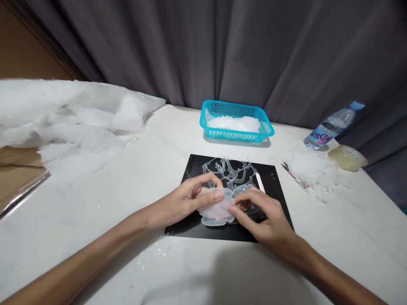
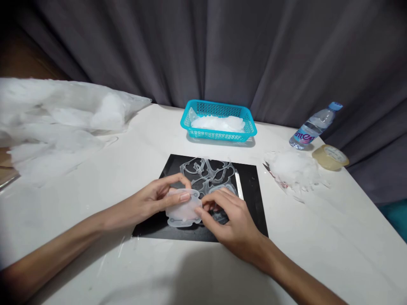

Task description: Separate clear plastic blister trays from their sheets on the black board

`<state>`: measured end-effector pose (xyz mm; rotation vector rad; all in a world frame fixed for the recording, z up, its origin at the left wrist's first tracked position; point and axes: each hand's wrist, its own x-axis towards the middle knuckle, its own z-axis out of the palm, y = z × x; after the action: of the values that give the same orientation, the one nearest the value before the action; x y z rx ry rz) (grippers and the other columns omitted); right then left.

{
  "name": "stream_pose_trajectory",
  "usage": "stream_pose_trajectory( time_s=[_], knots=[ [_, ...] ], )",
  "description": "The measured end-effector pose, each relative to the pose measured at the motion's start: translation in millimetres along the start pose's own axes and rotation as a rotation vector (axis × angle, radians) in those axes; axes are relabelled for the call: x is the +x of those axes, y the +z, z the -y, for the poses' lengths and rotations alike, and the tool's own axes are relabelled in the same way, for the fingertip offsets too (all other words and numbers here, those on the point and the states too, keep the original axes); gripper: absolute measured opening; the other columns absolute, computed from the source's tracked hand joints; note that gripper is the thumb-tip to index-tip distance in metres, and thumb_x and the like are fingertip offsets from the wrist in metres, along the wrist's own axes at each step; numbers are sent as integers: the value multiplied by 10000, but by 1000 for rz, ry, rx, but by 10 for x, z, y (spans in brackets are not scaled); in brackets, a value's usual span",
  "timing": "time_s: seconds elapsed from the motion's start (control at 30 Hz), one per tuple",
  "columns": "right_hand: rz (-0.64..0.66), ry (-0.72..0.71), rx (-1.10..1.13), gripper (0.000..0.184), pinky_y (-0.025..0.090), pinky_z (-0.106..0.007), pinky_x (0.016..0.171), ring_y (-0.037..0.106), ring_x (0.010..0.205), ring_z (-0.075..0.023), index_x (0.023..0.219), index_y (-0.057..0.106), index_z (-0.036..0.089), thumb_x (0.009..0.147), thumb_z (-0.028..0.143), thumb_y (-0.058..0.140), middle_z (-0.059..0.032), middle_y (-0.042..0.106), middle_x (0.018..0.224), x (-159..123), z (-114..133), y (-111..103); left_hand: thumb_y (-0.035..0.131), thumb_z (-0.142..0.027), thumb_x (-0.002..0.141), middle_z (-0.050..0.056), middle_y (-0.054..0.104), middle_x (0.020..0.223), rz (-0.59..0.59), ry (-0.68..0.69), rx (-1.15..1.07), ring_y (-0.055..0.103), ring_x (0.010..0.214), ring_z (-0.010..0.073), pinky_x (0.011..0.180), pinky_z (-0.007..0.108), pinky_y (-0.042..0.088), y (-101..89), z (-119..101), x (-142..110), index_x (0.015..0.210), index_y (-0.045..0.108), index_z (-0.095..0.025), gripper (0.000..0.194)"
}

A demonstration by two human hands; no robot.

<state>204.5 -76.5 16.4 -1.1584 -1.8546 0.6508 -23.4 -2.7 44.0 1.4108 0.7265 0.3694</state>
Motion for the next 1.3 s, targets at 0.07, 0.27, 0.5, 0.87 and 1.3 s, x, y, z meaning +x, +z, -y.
stream_pose_trajectory(
  time_s=[0.07,0.27,0.5,0.87,1.3],
  knots=[
    [-1,18,5,78,485,-315,712,600,743,-170,917,656,229,994,238,644,1,647,791,15,-4,-12,641,-492,991,-45,567,692,-4,1,-27,481,573,95,512,201,324,7,-25,-1,1036,584,-211,290],
    [22,171,139,184,462,-298,720,580,747,-161,866,666,222,1022,301,608,0,639,796,42,-30,-35,597,-482,1024,51,727,987,41,-75,-333,752,925,221,765,325,601,54,-2,14,1062,580,-224,262],
    [60,346,376,228,465,-249,682,588,699,-130,868,692,214,1009,383,634,20,662,770,62,-83,-49,387,-577,1077,176,790,1062,115,-68,-547,789,978,299,896,477,616,67,29,60,1114,557,-176,438],
    [30,443,481,302,461,-242,602,535,603,-119,829,694,191,948,468,688,23,591,669,118,-136,-62,390,-631,1052,231,768,1111,66,-62,-675,785,1007,325,969,507,594,58,26,83,1167,562,-130,543],
    [35,471,467,342,462,-249,614,570,570,-114,833,690,179,944,502,687,31,584,654,133,-205,-17,598,-172,935,183,769,1198,89,-29,-672,724,1195,337,1040,460,574,70,37,30,1265,558,-131,334]
  ],
)
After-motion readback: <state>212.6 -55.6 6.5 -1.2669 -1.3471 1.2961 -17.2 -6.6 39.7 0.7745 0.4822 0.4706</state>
